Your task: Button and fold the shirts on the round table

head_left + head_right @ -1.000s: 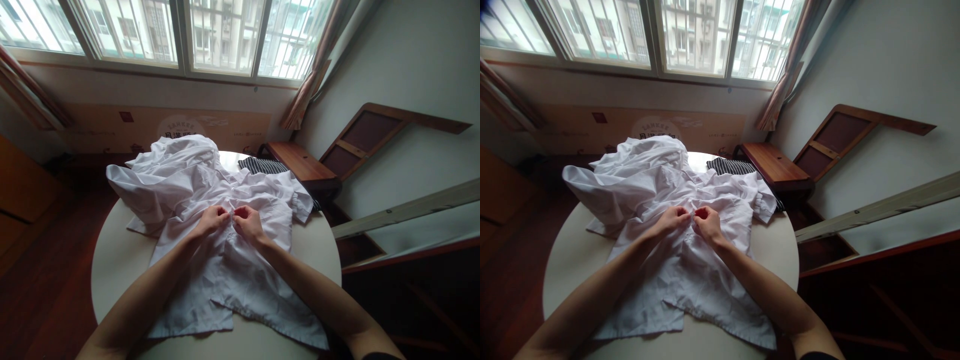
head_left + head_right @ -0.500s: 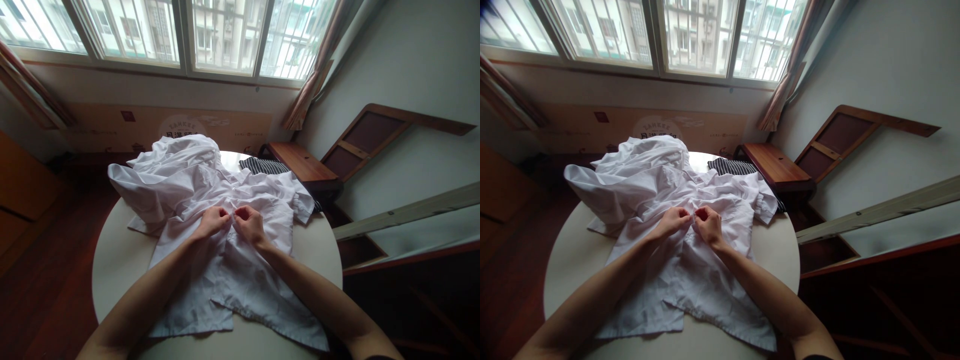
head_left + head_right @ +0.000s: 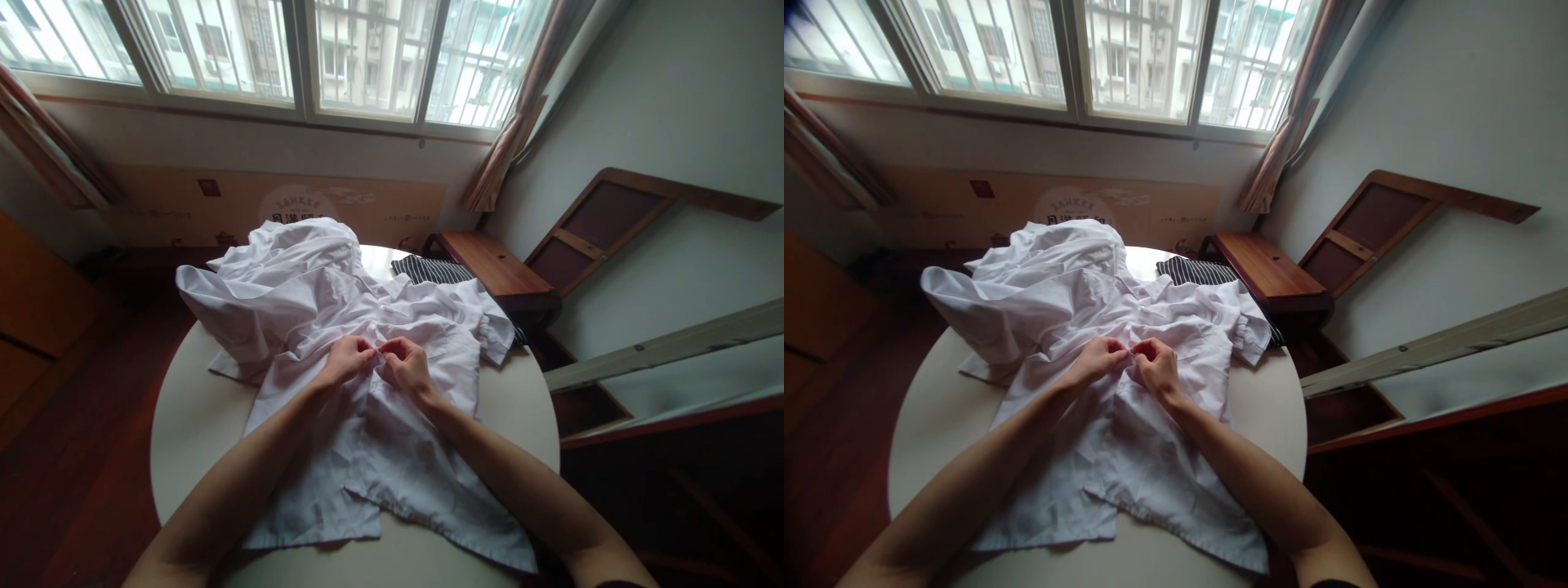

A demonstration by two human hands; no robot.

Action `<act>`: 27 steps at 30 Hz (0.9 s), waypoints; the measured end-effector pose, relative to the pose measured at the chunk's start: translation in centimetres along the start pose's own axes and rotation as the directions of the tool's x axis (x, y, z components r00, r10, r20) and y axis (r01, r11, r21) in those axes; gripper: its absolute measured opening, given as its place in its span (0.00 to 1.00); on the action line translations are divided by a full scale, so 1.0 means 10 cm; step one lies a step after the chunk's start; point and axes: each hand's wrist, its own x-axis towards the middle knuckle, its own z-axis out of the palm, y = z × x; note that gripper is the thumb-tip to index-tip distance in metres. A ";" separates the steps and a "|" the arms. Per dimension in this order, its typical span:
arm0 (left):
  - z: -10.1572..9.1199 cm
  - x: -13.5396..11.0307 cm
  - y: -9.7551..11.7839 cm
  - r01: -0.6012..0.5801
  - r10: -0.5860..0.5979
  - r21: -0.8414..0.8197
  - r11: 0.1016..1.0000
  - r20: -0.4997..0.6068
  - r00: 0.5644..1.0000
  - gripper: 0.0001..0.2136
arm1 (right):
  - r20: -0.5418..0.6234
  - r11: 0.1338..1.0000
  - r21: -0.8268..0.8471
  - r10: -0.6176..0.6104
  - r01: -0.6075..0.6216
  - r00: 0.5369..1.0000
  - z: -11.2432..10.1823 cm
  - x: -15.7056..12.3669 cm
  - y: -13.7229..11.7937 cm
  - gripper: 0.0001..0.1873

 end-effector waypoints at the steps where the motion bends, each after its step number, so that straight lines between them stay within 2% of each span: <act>1: 0.00 0.00 0.01 0.005 -0.005 -0.004 1.000 0.006 1.000 0.11 | 0.009 1.000 0.016 -0.008 0.008 1.000 0.00 0.01 0.01 0.07; 3: -0.01 -0.01 0.02 0.002 -0.002 -0.020 1.000 0.017 1.000 0.11 | 0.030 0.998 0.060 -0.003 0.001 1.000 0.00 0.03 0.03 0.07; 7: -0.01 -0.01 0.01 -0.024 0.026 -0.059 0.998 0.023 0.999 0.11 | 0.083 0.974 0.205 0.076 -0.092 0.994 0.02 0.09 0.06 0.06; 9: -0.01 -0.01 -0.01 -0.030 0.032 -0.070 0.997 0.023 0.999 0.10 | 0.097 0.972 0.209 0.093 -0.112 0.991 0.04 0.11 0.07 0.07; 12: 0.00 0.00 -0.03 -0.028 0.030 -0.072 0.997 0.027 0.999 0.10 | 0.072 0.989 0.115 0.083 -0.091 0.994 0.07 0.12 0.07 0.07; 17: -0.01 0.02 0.00 0.006 -0.005 -0.052 0.999 0.034 0.999 0.12 | -0.044 0.994 -0.101 0.023 -0.028 0.999 0.12 0.06 -0.02 0.08; 21: 0.01 0.00 0.03 -0.015 0.015 0.009 1.000 -0.015 1.000 0.14 | -0.080 0.970 -0.243 -0.051 0.030 0.995 0.14 -0.01 -0.10 0.07; 24: 0.05 -0.01 0.03 -0.017 0.023 0.094 0.995 -0.066 0.998 0.11 | -0.076 0.950 -0.304 -0.098 0.070 0.992 0.15 -0.05 -0.10 0.07; 27: 0.07 -0.02 0.01 -0.006 0.022 0.176 0.984 -0.086 0.996 0.11 | -0.069 0.955 -0.287 -0.096 0.073 0.993 0.16 -0.05 -0.07 0.05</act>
